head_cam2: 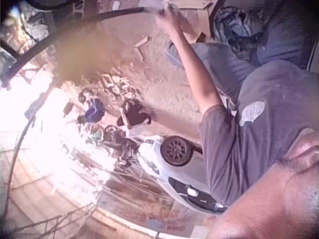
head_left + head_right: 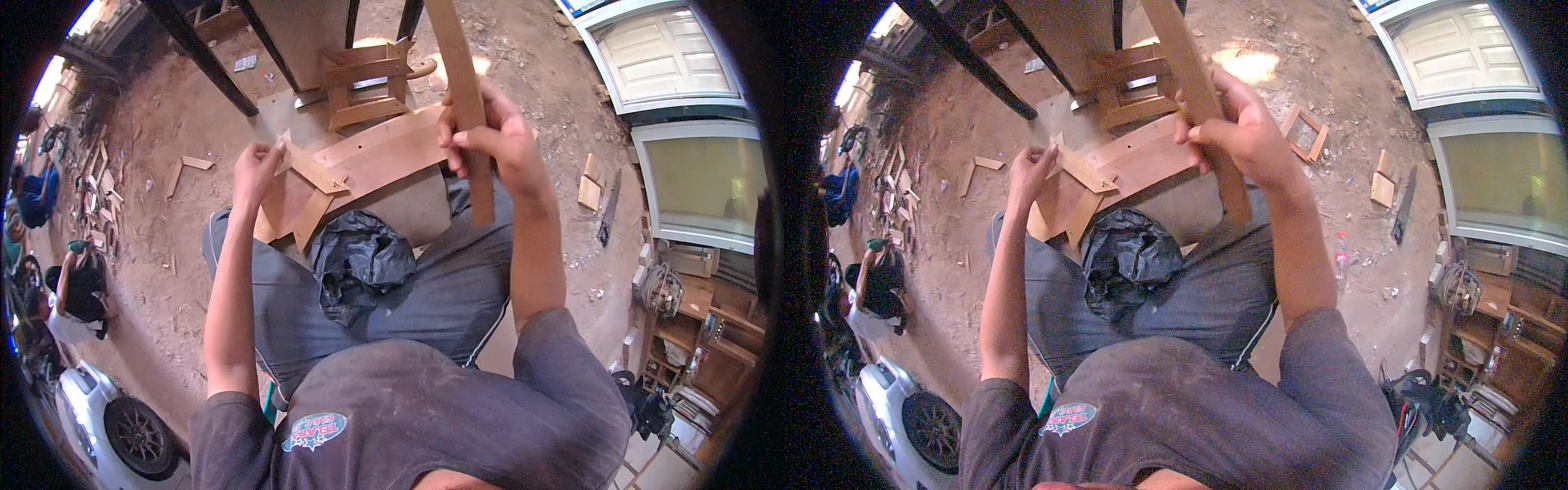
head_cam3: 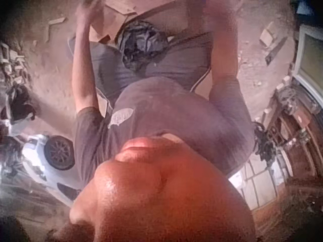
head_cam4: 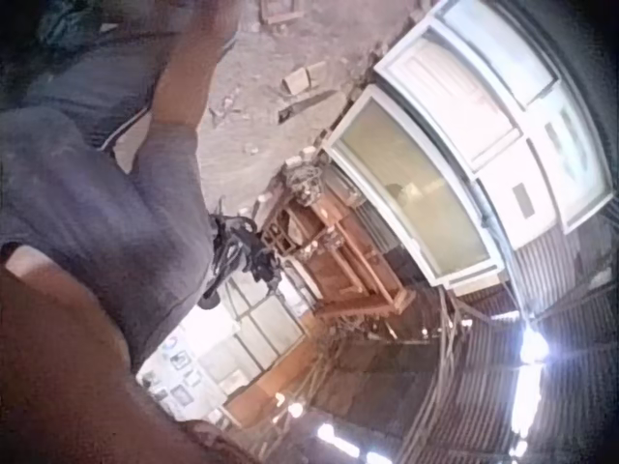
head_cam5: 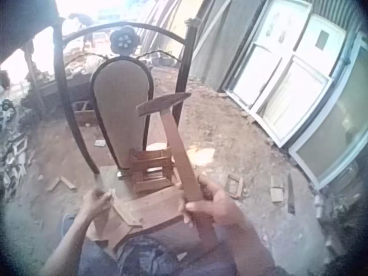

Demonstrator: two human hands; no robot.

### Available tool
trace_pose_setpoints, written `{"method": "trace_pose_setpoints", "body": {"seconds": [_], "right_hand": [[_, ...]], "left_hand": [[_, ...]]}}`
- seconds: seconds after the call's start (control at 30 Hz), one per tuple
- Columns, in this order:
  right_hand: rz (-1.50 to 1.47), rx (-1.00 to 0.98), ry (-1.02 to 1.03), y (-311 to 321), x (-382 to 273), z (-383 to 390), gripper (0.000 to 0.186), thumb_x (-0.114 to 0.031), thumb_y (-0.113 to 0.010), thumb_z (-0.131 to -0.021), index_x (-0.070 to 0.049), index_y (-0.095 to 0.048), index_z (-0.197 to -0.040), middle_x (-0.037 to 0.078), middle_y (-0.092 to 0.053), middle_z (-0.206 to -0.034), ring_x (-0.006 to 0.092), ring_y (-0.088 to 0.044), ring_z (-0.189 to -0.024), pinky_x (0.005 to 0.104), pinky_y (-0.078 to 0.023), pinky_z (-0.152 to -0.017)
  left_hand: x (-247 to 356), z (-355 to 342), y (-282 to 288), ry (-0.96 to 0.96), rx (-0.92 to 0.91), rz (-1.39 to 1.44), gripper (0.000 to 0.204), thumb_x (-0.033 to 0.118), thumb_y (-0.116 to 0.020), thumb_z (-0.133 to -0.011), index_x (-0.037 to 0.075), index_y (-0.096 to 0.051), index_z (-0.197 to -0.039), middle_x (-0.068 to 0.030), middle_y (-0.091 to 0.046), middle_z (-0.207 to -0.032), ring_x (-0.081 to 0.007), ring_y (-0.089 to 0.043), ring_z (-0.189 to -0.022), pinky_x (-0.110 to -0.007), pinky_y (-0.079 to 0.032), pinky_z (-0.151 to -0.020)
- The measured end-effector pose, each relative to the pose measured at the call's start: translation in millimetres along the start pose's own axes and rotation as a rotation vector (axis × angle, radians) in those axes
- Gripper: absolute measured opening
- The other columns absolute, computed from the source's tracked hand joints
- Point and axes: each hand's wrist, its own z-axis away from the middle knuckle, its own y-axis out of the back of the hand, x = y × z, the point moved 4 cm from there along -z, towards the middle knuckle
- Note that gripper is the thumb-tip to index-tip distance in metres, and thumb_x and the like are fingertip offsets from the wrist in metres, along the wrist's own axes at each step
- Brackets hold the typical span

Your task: The person assembles a small wooden frame by hammering nails into the joints of wooden slats while sitting on the ground, then places small wooden blocks into a plastic bag.

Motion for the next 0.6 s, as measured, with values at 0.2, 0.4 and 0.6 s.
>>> {"method": "trace_pose_setpoints", "body": {"seconds": [0.2,0.4,0.6], "right_hand": [[0.588,0.021,0.016,4,4,-28,0.026,-0.022,-0.064,-0.101,-0.001,-0.062,-0.115,0.002,-0.057,-0.074,0.0096,-0.052,-0.06,0.0276,-0.042,-0.054],[1.09,-0.336,0.127,5,85,-40,0.029,-0.031,-0.067,-0.096,-0.002,-0.063,-0.097,0.026,-0.064,-0.086,0.0444,-0.064,-0.083,0.0517,-0.048,-0.072],[1.181,-0.438,0.226,11,121,-29,0.026,-0.027,-0.069,-0.095,-0.003,-0.061,-0.099,0.022,-0.063,-0.083,0.0442,-0.062,-0.082,0.05,-0.048,-0.073]], "left_hand": [[-4,50,28,0.049,0.192,-0.137,0.049,0.041,-0.068,-0.097,-0.007,-0.068,-0.102,-0.0254,-0.073,-0.094,-0.0373,-0.072,-0.094,-0.045,-0.055,-0.084],[-5,97,12,0.002,0.304,-0.342,0.06,0.043,-0.064,-0.099,-0.007,-0.056,-0.13,-0.0312,-0.054,-0.135,-0.0465,-0.057,-0.121,-0.05,-0.048,-0.102],[29,146,-19,-0.416,0.458,-0.544,0.087,0.055,-0.074,-0.088,0.001,-0.044,-0.149,-0.023,-0.044,-0.153,-0.0438,-0.037,-0.144,-0.054,-0.024,-0.121]]}}
